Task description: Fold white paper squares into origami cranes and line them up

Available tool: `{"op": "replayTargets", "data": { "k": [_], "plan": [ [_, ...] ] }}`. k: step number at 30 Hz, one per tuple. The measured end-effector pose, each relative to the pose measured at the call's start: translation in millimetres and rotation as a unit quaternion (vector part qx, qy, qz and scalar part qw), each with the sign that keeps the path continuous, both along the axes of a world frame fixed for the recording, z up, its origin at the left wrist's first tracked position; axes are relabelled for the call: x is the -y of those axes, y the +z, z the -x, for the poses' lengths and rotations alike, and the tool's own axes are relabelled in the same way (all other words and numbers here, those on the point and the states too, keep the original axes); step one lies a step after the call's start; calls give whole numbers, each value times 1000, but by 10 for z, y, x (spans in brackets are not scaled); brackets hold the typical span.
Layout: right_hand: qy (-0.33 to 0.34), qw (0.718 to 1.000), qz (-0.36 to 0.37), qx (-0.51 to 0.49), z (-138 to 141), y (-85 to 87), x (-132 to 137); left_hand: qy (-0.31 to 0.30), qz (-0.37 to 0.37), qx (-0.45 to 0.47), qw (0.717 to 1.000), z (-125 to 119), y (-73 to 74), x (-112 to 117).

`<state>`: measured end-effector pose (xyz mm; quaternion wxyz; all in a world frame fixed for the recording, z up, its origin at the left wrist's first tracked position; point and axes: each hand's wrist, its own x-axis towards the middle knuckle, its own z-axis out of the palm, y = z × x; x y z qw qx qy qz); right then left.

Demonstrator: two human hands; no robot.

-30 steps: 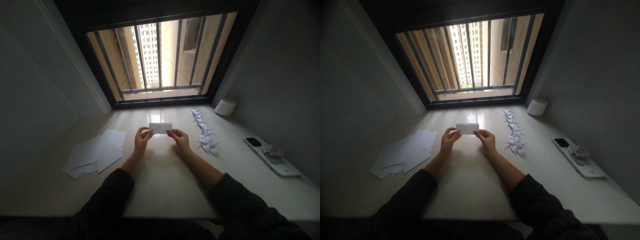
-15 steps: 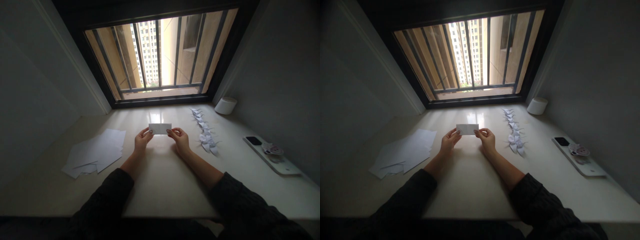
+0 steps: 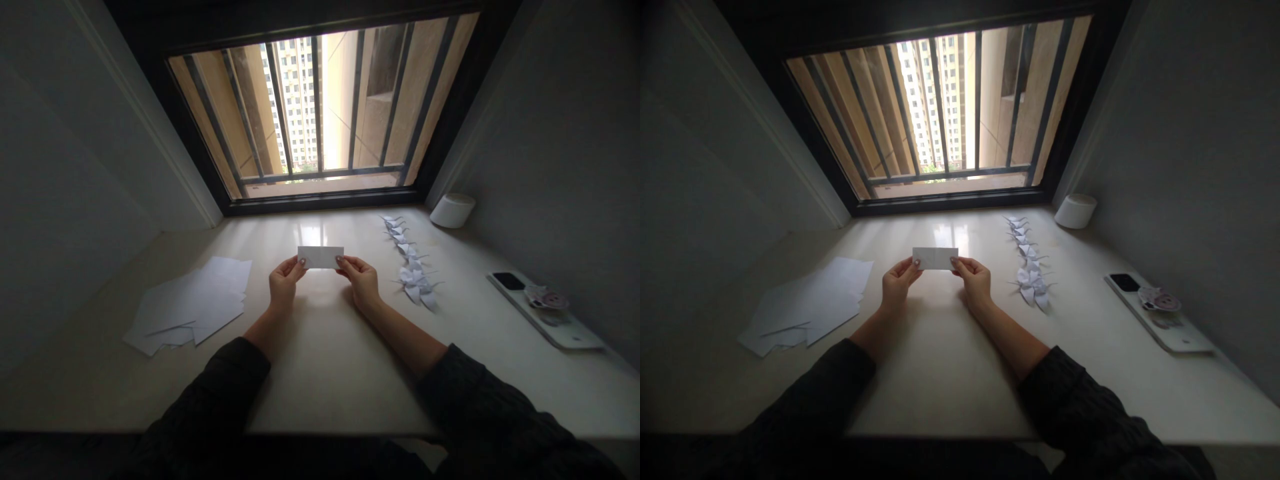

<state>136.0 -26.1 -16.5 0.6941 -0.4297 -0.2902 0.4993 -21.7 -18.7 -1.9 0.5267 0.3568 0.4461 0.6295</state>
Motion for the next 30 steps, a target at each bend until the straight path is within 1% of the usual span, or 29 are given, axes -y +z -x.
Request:
{"op": "replayTargets", "data": {
  "k": [8, 19, 27, 30],
  "plan": [
    [-1, 1000, 0, 10, -1, 5, 16, 12, -2, 6, 1000, -18, 8, 10],
    [-8, 1000, 0, 15, 3, 22, 20, 14, -10, 14, 1000, -27, 8, 22],
    [-18, 1000, 7, 18, 21, 12, 25, 30, -15, 9, 999, -21, -46, -16],
    [-23, 999, 9, 32, 6, 15, 18, 22, -13, -4, 1000, -15, -47, -25]
  ]
}}
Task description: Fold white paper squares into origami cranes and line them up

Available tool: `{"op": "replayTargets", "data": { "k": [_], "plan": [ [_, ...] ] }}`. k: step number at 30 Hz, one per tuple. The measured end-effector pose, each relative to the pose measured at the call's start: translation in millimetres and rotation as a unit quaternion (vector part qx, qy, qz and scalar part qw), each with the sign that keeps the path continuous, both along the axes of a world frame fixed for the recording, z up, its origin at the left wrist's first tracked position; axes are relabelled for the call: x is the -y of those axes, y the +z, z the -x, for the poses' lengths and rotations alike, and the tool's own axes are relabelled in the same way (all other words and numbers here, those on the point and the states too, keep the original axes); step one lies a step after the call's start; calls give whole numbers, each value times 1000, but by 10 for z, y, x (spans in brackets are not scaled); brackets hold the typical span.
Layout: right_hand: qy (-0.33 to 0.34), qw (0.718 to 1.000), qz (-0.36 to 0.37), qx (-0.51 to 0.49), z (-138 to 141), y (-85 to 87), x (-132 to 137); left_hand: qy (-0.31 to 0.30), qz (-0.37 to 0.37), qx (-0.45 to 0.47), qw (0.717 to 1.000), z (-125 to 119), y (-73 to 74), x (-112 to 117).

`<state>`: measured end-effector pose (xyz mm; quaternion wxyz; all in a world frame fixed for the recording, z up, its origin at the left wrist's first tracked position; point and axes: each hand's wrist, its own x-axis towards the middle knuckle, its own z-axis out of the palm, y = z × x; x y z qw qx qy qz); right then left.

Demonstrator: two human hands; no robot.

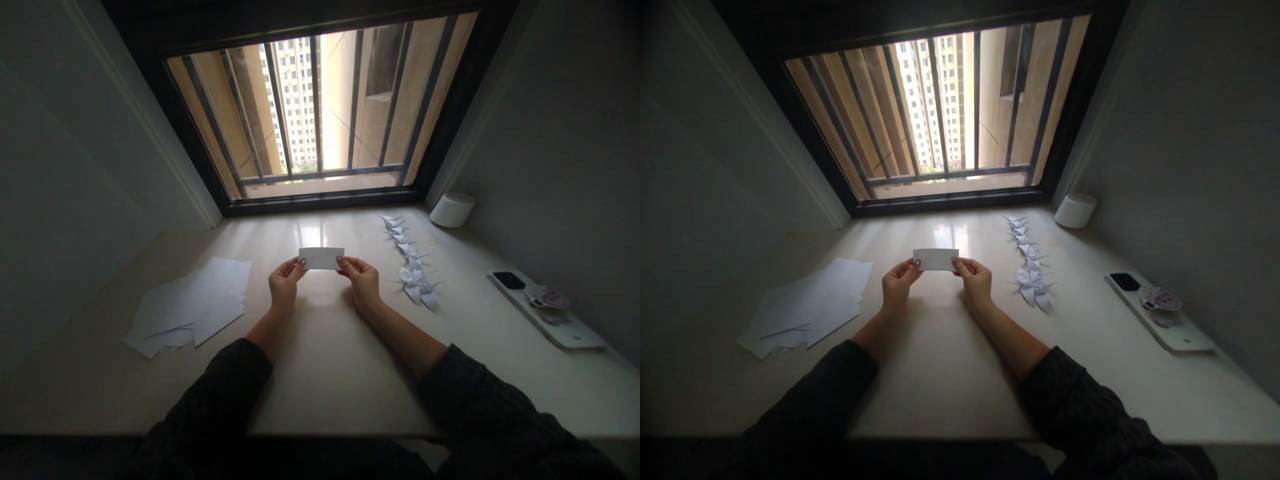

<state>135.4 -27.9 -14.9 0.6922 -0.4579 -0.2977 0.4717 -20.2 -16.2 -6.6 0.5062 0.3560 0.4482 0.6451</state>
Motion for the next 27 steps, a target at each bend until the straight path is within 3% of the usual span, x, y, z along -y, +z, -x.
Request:
{"op": "replayTargets", "data": {
  "k": [6, 9, 18, 27],
  "plan": [
    [-36, 999, -12, 30, -77, -9, -32, -86, -41, -172, 981, 60, 50, 15],
    [-37, 999, -12, 38, -98, 3, -32, -101, -54, -231, 966, 91, 44, 5],
    [-17, 998, -15, 53, -117, 0, -52, -104, -24, -149, 983, 52, 12, -13],
    [118, 993, -15, 10, 45, 98, 73, -52, -54, -146, 987, -12, 95, 100]
  ]
}}
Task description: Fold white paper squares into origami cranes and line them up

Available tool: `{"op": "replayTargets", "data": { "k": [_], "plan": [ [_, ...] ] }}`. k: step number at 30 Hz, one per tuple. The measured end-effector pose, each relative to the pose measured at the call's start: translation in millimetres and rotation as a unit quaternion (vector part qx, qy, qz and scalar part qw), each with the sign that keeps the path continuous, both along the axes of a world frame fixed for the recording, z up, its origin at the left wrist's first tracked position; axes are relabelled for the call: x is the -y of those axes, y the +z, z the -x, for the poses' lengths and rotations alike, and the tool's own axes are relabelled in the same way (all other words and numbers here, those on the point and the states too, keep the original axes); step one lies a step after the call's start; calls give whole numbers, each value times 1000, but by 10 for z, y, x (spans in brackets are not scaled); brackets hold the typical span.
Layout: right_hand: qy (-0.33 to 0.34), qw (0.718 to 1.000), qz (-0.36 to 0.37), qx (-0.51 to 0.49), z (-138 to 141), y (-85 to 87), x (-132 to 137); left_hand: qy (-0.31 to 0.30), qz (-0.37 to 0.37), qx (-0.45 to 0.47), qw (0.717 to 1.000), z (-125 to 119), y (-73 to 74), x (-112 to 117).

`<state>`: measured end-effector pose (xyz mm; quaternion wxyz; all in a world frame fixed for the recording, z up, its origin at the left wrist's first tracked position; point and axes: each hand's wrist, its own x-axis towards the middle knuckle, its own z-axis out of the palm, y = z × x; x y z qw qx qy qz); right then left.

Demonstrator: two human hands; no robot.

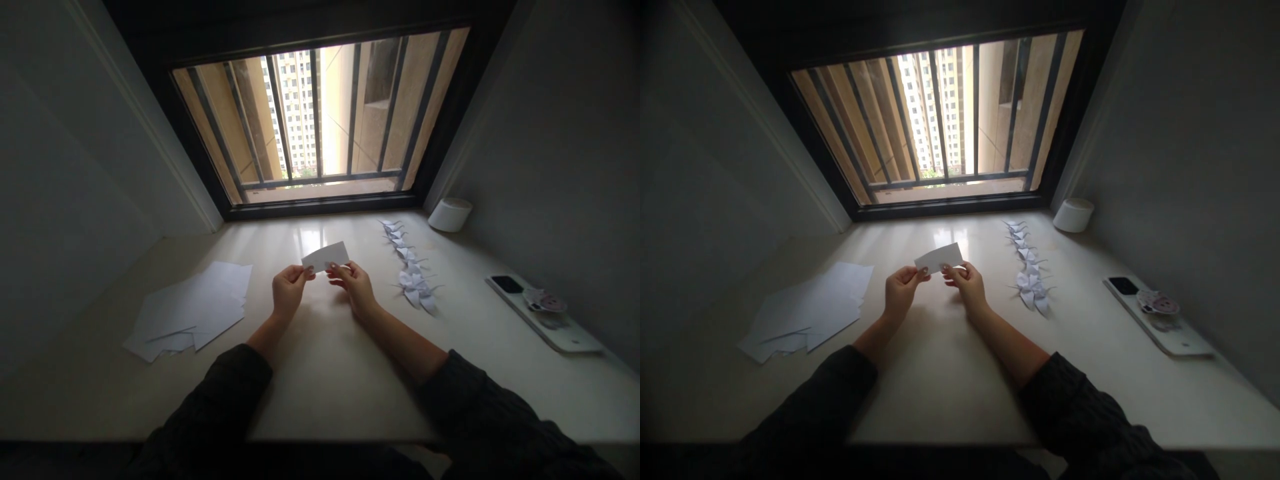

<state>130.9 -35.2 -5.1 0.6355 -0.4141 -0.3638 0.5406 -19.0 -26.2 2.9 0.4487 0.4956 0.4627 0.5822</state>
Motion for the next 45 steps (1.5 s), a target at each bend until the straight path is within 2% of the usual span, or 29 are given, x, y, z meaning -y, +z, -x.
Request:
{"op": "replayTargets", "data": {
  "k": [3, 6, 15, 19, 26, 32, 38, 42, 45],
  "plan": [
    [43, 999, 5, 31, 34, 18, 31, 6, -15, -2, 1000, -13, 13, 14],
    [54, 997, 15, 43, 51, 11, 35, -4, -31, 0, 1000, -30, 18, 26],
    [8, 997, 25, 74, 73, 5, 47, -22, -11, 2, 1000, -83, 46, 60],
    [-16, 997, 47, 60, -31, -9, -22, -17, -3, -14, 1000, -24, 40, 2],
    [-31, 997, 34, 60, -203, -56, -127, -8, 4, -5, 1000, 57, -5, -79],
    [0, 997, 10, 75, -167, -66, -106, 21, 10, 33, 999, 85, -65, -145],
    [51, 987, -36, 151, -162, -73, -91, 48, 16, 58, 997, 125, -147, -212],
    [12, 985, -24, 173, -155, -98, -85, 54, 34, 63, 996, 115, -118, -188],
    [-40, 988, -14, 150, -141, -99, -73, 18, 37, 91, 995, 93, -61, -155]
  ]
}}
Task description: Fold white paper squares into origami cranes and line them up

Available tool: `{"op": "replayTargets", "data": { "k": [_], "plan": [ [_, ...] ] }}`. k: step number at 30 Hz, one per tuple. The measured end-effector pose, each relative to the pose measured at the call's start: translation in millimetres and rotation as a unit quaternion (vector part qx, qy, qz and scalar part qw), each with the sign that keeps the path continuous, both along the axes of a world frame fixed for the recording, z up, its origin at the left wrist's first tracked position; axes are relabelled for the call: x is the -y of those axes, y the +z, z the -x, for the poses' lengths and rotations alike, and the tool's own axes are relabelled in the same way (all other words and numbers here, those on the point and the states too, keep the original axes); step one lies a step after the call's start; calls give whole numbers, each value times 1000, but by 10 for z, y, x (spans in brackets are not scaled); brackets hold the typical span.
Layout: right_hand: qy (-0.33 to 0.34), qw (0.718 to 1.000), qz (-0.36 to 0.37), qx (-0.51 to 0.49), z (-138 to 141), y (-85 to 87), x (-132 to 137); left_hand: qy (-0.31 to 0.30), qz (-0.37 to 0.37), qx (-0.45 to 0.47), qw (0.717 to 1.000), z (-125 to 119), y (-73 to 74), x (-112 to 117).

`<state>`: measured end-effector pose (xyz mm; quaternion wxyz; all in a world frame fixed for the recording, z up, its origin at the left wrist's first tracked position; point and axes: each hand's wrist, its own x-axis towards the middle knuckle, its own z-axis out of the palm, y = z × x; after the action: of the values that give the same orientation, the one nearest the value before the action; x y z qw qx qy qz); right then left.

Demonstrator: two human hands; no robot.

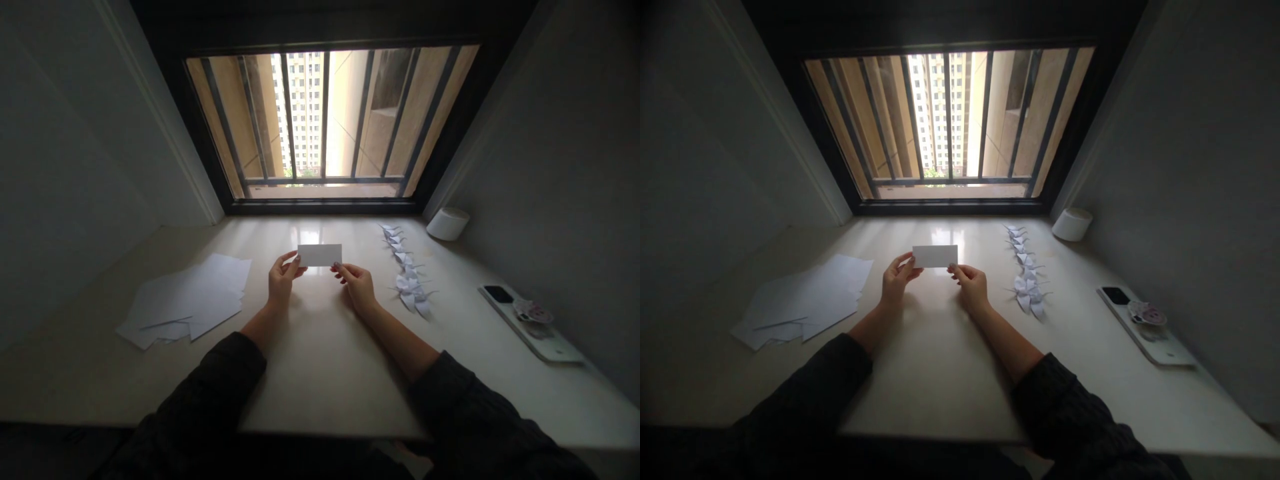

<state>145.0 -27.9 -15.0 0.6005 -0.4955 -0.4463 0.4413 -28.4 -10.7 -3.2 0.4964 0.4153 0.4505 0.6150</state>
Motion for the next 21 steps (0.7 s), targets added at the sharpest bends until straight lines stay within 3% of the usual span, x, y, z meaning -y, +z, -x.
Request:
{"op": "replayTargets", "data": {
  "k": [3, 7, 21],
  "plan": [
    [-24, 999, -3, -38, 25, 14, 19, -55, 3, -9, 998, -27, 29, 36],
    [-1, 999, -9, -42, 74, 14, 49, -115, 0, -78, 990, -63, 8, 81],
    [57, 997, -11, 49, 115, -27, 37, -115, -5, -174, 978, -63, -50, 86]
  ]
}}
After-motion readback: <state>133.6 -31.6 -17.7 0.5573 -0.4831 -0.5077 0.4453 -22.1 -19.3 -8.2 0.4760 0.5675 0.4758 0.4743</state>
